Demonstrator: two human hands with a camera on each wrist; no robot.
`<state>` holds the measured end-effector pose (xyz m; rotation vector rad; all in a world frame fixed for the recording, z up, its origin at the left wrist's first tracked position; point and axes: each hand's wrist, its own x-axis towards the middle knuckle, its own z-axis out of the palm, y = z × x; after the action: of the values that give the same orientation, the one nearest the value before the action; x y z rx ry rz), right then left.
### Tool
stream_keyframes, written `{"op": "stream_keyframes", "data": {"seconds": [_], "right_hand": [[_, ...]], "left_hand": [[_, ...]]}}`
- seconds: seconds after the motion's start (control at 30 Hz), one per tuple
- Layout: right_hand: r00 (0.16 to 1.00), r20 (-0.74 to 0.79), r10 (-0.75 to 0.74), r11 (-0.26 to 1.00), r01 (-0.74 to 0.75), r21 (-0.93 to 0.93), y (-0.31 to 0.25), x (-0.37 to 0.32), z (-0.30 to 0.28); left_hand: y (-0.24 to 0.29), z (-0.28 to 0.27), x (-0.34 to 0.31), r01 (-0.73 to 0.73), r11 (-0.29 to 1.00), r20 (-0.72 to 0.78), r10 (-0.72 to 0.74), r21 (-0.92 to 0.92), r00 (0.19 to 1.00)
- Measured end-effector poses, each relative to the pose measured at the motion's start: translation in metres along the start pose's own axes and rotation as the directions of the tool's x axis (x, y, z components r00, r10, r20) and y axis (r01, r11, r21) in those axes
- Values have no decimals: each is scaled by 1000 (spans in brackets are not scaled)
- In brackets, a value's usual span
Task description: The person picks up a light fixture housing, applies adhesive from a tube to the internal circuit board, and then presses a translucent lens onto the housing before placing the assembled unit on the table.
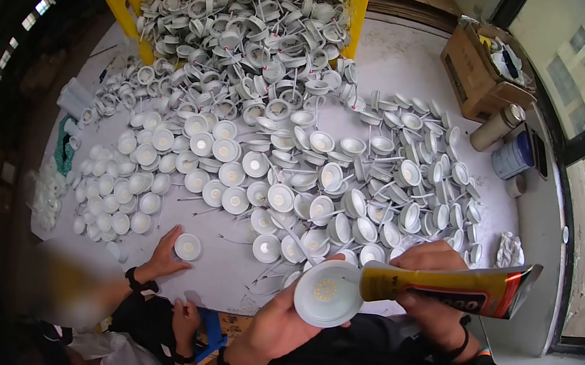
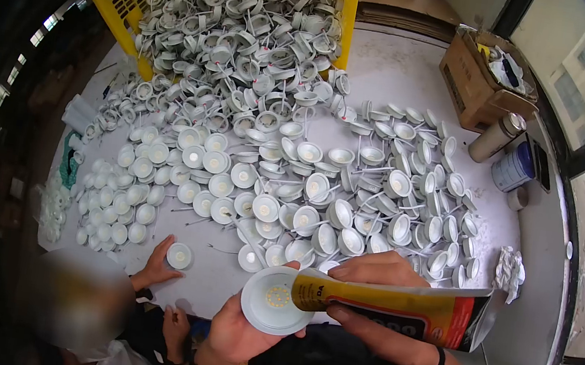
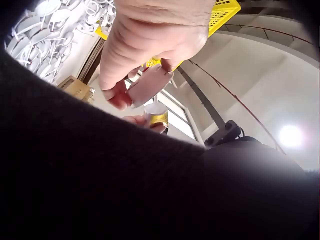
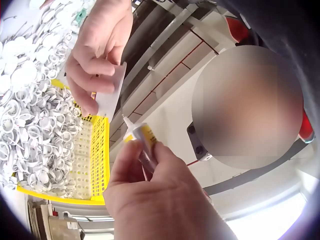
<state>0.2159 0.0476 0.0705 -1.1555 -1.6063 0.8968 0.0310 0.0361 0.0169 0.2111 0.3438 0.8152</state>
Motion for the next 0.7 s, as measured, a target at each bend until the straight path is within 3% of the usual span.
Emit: {"op": "stream_keyframes", "data": {"seconds": [0.1, 0.17, 0.33, 0.53, 0.7], "right_hand": [[993, 54, -105, 994, 104, 29, -1, 1, 0], [993, 57, -100, 995, 98, 28, -3, 1, 1], [989, 102, -109, 992, 115, -56, -5, 4, 1], [998, 30, -58, 998, 56, 42, -1, 4, 7], [989, 99, -111, 990, 118, -71, -2, 5, 4]], "left_hand": [[-2, 0, 2, 28, 1000, -2, -28, 5, 1000], [-3, -7, 4, 12, 994, 198, 9, -105, 980], [-8, -17, 0, 39, 989, 126, -21, -143, 992], [-6, -17, -1, 19, 988, 151, 5, -153, 989], [-6, -14, -3, 28, 989, 126, -9, -145, 992]]}}
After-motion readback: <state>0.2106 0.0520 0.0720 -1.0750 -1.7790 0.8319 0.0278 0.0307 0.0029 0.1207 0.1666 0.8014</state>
